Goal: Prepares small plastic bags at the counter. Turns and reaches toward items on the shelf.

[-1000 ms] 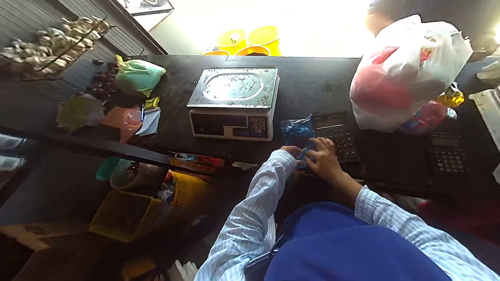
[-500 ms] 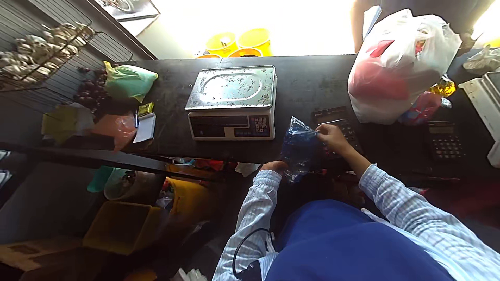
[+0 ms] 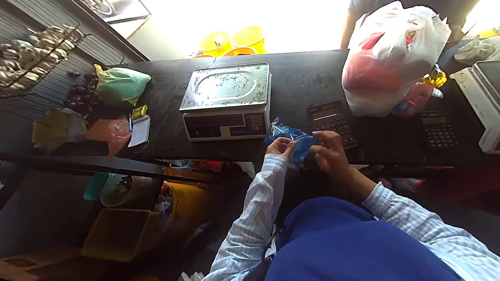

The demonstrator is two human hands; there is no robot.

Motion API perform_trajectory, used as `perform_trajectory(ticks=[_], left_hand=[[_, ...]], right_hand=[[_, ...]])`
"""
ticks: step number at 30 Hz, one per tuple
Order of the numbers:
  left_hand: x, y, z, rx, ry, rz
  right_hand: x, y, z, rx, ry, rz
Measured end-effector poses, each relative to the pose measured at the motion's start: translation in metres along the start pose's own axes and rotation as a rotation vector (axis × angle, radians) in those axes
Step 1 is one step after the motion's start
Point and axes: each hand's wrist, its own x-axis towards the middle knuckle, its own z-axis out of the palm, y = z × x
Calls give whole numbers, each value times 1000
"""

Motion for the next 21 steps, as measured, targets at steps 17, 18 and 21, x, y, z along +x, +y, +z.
perform_trajectory(ticks=[17, 18, 21], left_hand=[[-21, -11, 14, -35, 75, 74], [-19, -10, 24, -97, -15, 58], [-20, -6, 46, -112, -84, 155]], right_hand=[[-24, -3, -23, 744, -117, 395], [-22, -10, -28, 606, -202, 437], [-17, -16, -36, 344, -319, 573]])
